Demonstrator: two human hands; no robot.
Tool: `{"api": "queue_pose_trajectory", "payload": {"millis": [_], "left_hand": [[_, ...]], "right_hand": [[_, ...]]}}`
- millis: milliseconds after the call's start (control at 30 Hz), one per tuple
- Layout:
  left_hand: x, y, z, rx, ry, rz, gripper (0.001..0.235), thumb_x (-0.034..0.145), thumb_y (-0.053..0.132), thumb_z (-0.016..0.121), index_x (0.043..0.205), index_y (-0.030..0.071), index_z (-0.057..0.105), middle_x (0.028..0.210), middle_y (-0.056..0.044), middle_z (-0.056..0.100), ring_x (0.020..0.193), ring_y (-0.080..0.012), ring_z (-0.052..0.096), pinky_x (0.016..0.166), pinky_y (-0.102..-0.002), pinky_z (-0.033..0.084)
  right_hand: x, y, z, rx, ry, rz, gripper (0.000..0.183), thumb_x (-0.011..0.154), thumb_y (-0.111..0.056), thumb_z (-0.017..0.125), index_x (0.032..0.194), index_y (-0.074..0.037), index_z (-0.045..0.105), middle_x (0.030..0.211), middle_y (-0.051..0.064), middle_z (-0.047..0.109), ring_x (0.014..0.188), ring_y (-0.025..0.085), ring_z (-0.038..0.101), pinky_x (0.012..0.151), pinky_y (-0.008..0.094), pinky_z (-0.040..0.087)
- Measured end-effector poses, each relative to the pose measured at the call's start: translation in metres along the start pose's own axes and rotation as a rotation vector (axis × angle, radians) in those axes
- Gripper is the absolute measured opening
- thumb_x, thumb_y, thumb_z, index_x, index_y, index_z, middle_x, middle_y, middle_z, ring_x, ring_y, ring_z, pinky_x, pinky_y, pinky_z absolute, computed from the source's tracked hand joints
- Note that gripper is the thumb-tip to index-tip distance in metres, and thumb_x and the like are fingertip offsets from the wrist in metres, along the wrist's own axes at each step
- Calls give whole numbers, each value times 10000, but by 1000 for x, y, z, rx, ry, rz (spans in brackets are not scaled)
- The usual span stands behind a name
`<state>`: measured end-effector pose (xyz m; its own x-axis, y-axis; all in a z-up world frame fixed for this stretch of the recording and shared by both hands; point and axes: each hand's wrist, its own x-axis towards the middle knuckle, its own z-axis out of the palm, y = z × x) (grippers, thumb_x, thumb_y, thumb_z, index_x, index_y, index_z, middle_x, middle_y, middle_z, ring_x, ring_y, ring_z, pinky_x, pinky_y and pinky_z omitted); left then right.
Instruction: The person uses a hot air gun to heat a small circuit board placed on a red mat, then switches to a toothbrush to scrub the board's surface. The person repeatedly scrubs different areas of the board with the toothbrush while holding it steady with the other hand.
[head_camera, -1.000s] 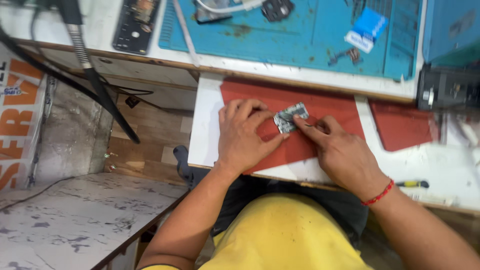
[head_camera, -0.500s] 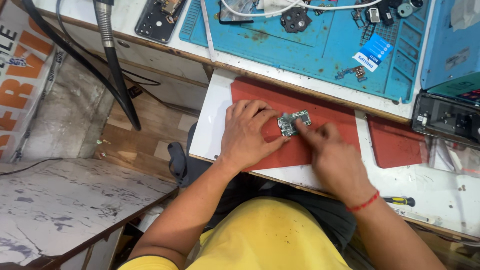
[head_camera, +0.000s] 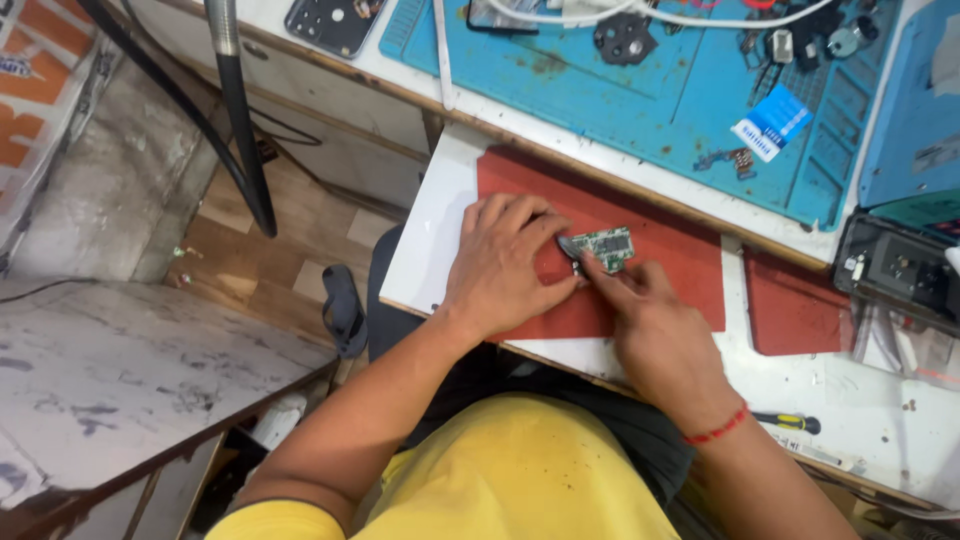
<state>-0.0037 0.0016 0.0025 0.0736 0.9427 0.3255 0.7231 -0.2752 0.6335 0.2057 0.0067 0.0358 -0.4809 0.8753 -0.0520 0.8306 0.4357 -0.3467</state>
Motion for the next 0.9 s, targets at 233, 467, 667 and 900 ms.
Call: {"api": "queue_pose_trajectory", "payload": {"millis": [233, 467, 667, 900], "left_hand": [[-3, 1, 1, -4, -15, 21, 428, 739, 414, 861, 1034, 122, 756, 1134, -24, 610, 1152, -265, 519, 1018, -469, 363], [-4, -1, 1, 14, 12, 33, 440, 746, 426, 860, 1031, 107, 758, 1130, -23, 606, 1135, -261, 526, 1006, -457, 363], [-2, -3, 0, 10, 2, 18, 465, 747, 423, 859, 1062, 97, 753, 1135, -23, 605, 1133, -257, 522, 1004, -444, 366], [-2, -1, 1, 22, -13, 55, 452, 743, 423, 864, 1049, 106, 763, 1144, -23, 608, 1143, -264, 513, 1006, -460, 357]], "right_hand": [[-5, 5, -4, 2, -94, 126, 592, 889, -19, 522, 1432, -238, 609, 1035, 150, 650, 783, 406, 676, 679, 516, 548], [0, 10, -1, 37, -7, 26, 588, 878, -5, 541, 1429, -197, 615, 1040, 174, 642, 800, 410, 668, 685, 515, 544], [-2, 8, -2, 25, -43, 72, 609, 872, 18, 537, 1429, -218, 612, 1058, 178, 638, 760, 404, 675, 675, 506, 550], [-9, 9, -1, 47, -5, 112, 583, 896, 4, 534, 1443, -185, 600, 1044, 185, 636, 795, 410, 672, 679, 501, 552]]}}
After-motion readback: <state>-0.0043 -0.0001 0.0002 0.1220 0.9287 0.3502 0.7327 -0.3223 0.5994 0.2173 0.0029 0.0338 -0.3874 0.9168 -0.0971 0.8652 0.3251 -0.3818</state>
